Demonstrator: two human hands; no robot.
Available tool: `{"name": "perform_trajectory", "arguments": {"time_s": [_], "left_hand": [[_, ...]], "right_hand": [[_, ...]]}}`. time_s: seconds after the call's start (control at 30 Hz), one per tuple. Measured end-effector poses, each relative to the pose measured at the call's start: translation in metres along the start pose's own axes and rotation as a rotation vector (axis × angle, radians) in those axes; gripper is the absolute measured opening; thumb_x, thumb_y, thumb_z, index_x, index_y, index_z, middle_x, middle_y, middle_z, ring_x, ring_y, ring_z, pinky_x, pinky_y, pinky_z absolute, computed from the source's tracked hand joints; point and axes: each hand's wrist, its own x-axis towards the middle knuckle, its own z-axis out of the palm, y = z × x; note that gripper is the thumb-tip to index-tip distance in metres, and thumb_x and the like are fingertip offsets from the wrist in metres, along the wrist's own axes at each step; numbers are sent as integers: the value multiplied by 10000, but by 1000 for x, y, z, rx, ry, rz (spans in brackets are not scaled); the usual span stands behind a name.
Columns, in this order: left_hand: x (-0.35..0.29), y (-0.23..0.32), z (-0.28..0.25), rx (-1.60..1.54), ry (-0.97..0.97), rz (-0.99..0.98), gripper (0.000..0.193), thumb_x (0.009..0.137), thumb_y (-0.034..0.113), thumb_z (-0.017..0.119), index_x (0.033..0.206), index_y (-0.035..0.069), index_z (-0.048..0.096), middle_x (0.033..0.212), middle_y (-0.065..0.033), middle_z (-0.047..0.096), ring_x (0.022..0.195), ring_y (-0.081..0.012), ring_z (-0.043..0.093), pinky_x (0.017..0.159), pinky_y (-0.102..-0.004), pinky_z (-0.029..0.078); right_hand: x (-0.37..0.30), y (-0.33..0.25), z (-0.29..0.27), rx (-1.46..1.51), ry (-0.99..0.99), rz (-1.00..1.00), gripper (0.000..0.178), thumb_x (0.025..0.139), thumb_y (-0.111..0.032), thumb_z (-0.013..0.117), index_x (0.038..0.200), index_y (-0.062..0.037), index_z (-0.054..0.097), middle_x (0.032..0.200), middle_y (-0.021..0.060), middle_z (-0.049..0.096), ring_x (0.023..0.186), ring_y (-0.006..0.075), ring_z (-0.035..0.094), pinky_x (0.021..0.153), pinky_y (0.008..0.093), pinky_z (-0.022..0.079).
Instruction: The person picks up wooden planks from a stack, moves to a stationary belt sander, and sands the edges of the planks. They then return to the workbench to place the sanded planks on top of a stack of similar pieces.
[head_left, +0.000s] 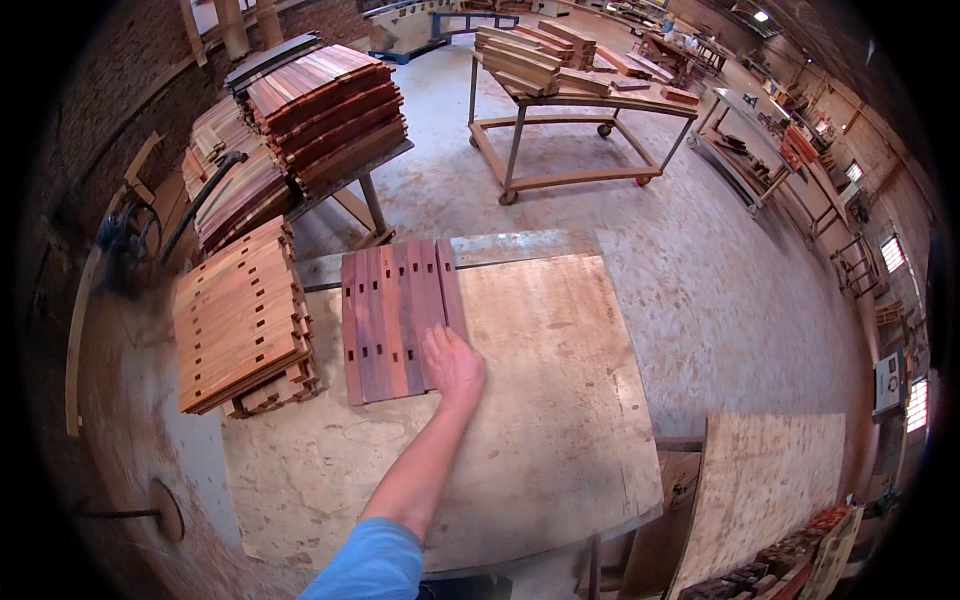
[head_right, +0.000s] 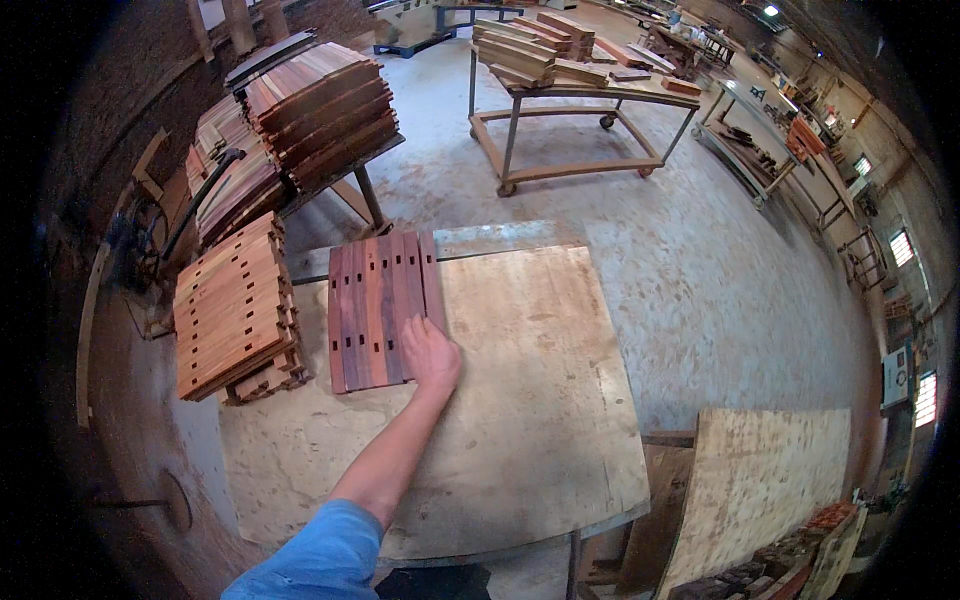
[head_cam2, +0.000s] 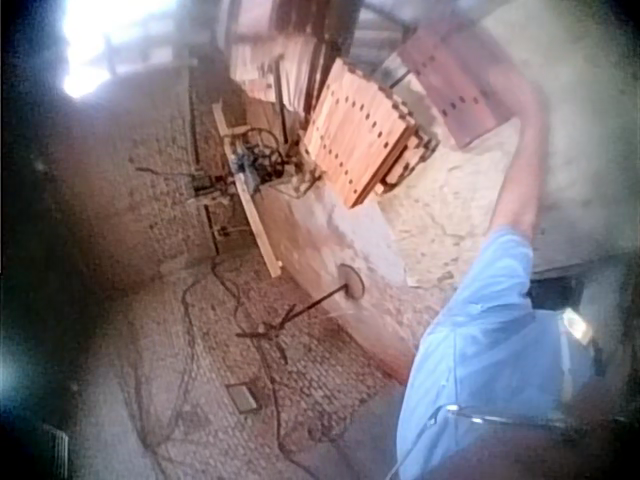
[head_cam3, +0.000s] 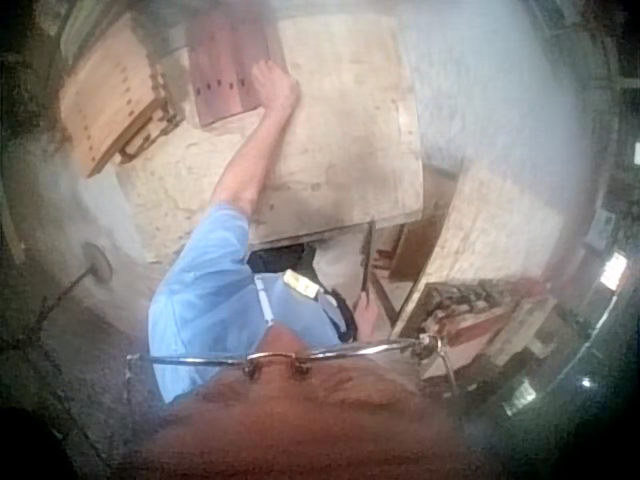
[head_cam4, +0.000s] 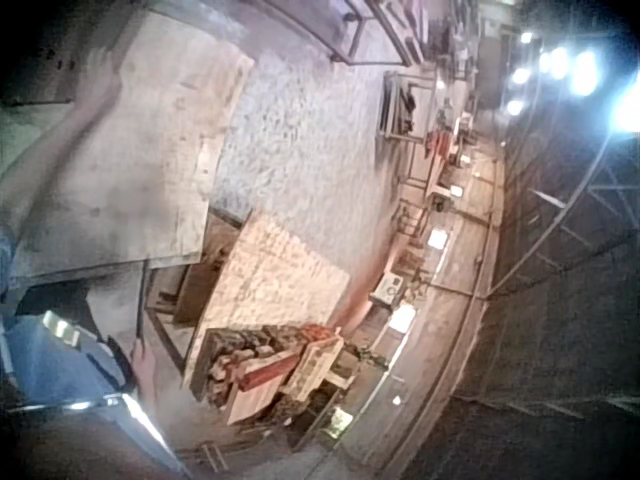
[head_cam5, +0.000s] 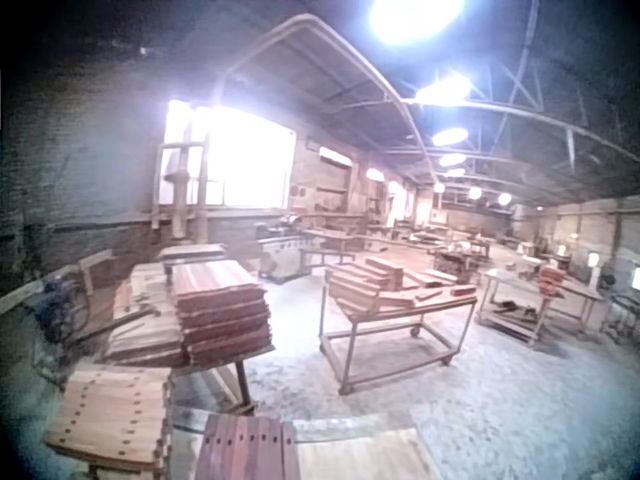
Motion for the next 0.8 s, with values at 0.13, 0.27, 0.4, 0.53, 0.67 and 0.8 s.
{"name": "perform_trajectory", "arguments": {"time_s": [0.13,0.27,0.4,0.53,0.67,0.8], "left_hand": [[5,-1,7,14,-107,3,435,865,96,385,1249,-108,403,1361,-218,372,1314,-365,274,1103,-451,203],[6,-7,22,-33,-84,-30,485,862,102,381,1295,-114,349,1401,-220,334,1347,-363,230,1116,-448,173],[7,6,2,-23,-198,-62,495,879,100,353,1324,-115,325,1436,-225,288,1361,-361,211,1127,-446,152],[8,-2,7,120,-148,-16,508,886,113,346,1342,-108,317,1441,-247,274,1366,-366,202,1126,-448,147],[11,-1,-1,138,-178,2,568,880,199,431,1350,-100,316,1433,-255,288,1362,-370,213,1118,-449,166],[-11,1,-29,9,-181,185,610,840,251,542,1305,-101,363,1390,-245,342,1334,-363,262,1085,-452,236]], "right_hand": [[4,-16,-4,-3,-1,-8,377,916,-328,484,1139,-35,564,755,209,610,701,321,601,659,408,474],[8,-24,-5,-12,-9,-14,369,916,-323,484,1121,-28,567,751,210,605,699,324,596,656,410,469],[8,-25,-4,-15,-12,-7,360,916,-317,484,1103,-21,570,748,211,601,696,327,592,653,412,465],[8,-26,-5,-26,-19,-13,353,916,-311,484,1085,-14,573,744,212,597,694,330,587,650,414,461],[7,-27,-5,-26,-24,-8,346,916,-305,484,1067,-8,577,740,214,593,692,333,582,647,417,457],[3,-26,-6,-24,-23,3,341,916,-299,484,1049,-1,580,737,215,588,689,336,578,644,419,453]]}}
